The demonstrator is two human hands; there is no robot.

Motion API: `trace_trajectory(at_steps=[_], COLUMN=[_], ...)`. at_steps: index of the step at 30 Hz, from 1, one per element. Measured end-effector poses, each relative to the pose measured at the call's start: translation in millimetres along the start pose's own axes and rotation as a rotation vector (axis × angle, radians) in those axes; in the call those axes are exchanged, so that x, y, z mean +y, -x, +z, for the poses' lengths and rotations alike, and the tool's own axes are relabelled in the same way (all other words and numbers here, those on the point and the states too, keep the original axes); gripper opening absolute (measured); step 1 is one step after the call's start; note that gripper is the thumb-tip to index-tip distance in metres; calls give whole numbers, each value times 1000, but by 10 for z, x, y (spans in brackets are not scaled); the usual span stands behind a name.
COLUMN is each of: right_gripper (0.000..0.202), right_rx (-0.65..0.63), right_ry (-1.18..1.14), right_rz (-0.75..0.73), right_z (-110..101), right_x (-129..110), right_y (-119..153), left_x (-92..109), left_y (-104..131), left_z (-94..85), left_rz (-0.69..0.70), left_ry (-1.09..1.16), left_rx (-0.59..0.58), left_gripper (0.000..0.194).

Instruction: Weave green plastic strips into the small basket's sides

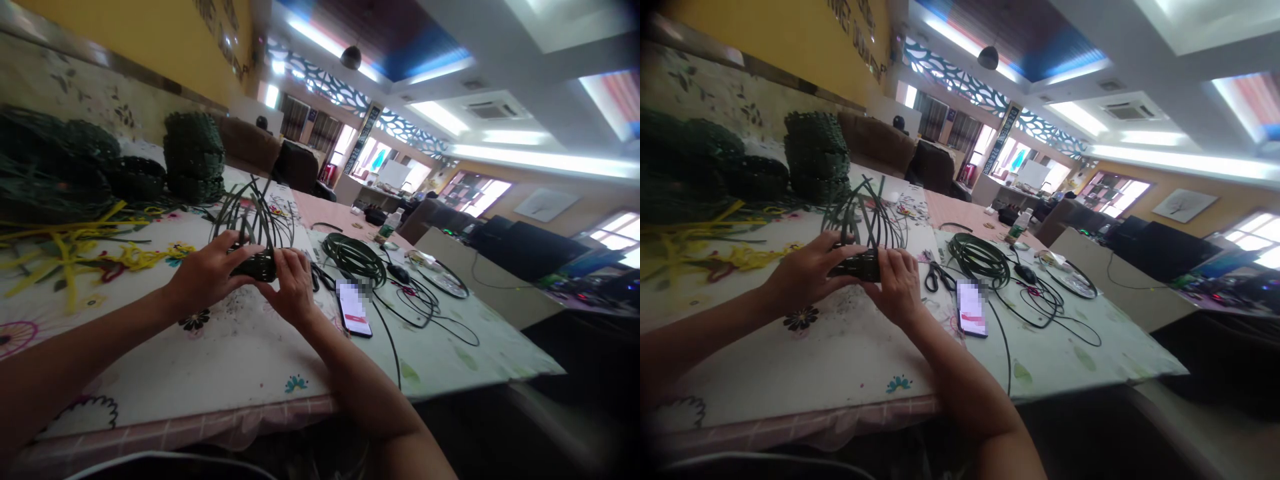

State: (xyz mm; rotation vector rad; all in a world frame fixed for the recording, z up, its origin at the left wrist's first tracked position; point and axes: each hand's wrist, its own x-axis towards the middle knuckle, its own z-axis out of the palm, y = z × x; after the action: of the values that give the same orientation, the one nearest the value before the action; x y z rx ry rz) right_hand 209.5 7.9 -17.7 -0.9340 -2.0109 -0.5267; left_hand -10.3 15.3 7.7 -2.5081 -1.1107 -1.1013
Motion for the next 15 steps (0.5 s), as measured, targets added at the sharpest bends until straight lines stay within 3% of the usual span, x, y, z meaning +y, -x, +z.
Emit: trace_trajectory(at_steps=[7,15], right_gripper=[55,46], right_rx=[39,17], right_ry=[-20,-4], right_rz=[0,34], right_z=[51,114], right_x=[29,29], right_y=[10,8], left_x=[13,12], left_y=[-17,-33], left_z=[23,71], left_rz=[30,8], left_ry=[96,173], left_rx=[8,26], left_gripper=[26,23])
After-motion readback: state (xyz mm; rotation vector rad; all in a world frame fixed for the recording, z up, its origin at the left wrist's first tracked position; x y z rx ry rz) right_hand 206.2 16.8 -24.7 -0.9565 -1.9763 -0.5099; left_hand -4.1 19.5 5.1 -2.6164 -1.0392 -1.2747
